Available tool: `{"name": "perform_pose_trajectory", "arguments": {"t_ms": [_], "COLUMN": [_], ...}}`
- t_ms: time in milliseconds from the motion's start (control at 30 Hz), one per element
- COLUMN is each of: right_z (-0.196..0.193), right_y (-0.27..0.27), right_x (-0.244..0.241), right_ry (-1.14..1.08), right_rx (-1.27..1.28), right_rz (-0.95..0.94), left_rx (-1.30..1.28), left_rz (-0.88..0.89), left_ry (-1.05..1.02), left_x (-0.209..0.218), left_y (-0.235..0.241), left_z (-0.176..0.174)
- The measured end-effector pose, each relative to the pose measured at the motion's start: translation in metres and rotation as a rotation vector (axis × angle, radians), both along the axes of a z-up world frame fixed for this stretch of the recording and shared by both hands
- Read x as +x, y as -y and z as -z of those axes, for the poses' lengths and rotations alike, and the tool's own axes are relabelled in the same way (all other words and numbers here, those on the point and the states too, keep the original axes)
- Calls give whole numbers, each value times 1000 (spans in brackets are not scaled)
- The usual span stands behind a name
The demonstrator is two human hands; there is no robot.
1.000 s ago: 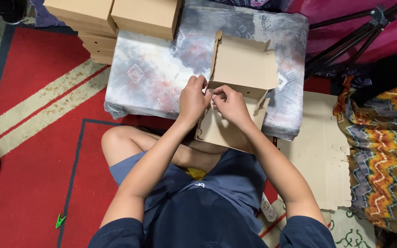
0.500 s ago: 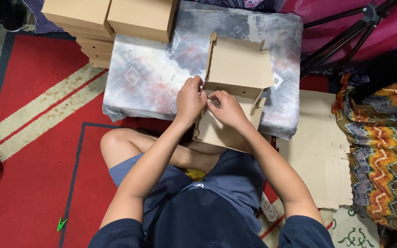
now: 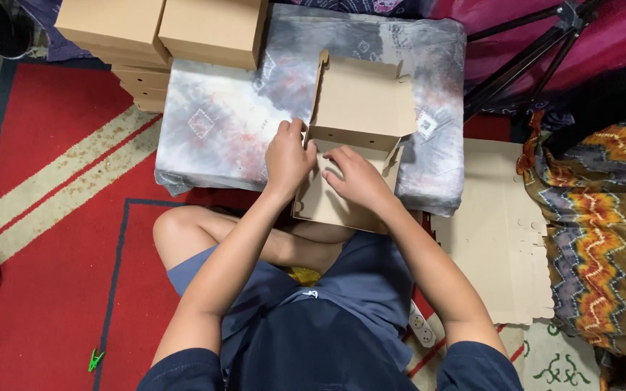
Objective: The person assembles flat cardboard boxes by folding and interlocking the flaps. They complete one box and place it on a stack, then wipe the work surface and begin folding another flat piece.
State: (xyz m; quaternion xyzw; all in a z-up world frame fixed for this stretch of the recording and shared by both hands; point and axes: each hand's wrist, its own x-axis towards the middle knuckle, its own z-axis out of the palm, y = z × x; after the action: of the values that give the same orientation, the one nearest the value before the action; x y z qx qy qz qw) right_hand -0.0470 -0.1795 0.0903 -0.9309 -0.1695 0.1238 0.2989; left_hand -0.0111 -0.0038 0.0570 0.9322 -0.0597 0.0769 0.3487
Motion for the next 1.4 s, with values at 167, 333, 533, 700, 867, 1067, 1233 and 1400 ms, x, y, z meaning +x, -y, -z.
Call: {"name": "perform_pose_trajectory", "arguments": {"t_ms": [167,333,533,700,867,1067,1233,1400], "right_z": [-18,18,77,93,85,85,85,79], "right_y": [32,96,132,129,125,116,112,104], "right_x": [-19,-22,-8,-3,-7,-12,-14,-17], "right_ry": [211,463,183,51,15,-108,-91,-71], "right_rx": [182,357,311,338,422,822,878,898], "right_rz": [137,485,772,801,808,868,849,830], "left_rx": [-62,-342,-351,-225,-244,-408,-541,-902], "left_rz": [-4,132,223,270,277,252,223,119], "left_ry": [218,357,-232,-295,-261,-298,-355,-572], "left_x": [-11,-22,15,8,1,-14,-18,-14], "left_y": [8,38,117,131,133,125,128,139], "left_z": [-30,-64,-3,-16,0,-11,-1,19]}}
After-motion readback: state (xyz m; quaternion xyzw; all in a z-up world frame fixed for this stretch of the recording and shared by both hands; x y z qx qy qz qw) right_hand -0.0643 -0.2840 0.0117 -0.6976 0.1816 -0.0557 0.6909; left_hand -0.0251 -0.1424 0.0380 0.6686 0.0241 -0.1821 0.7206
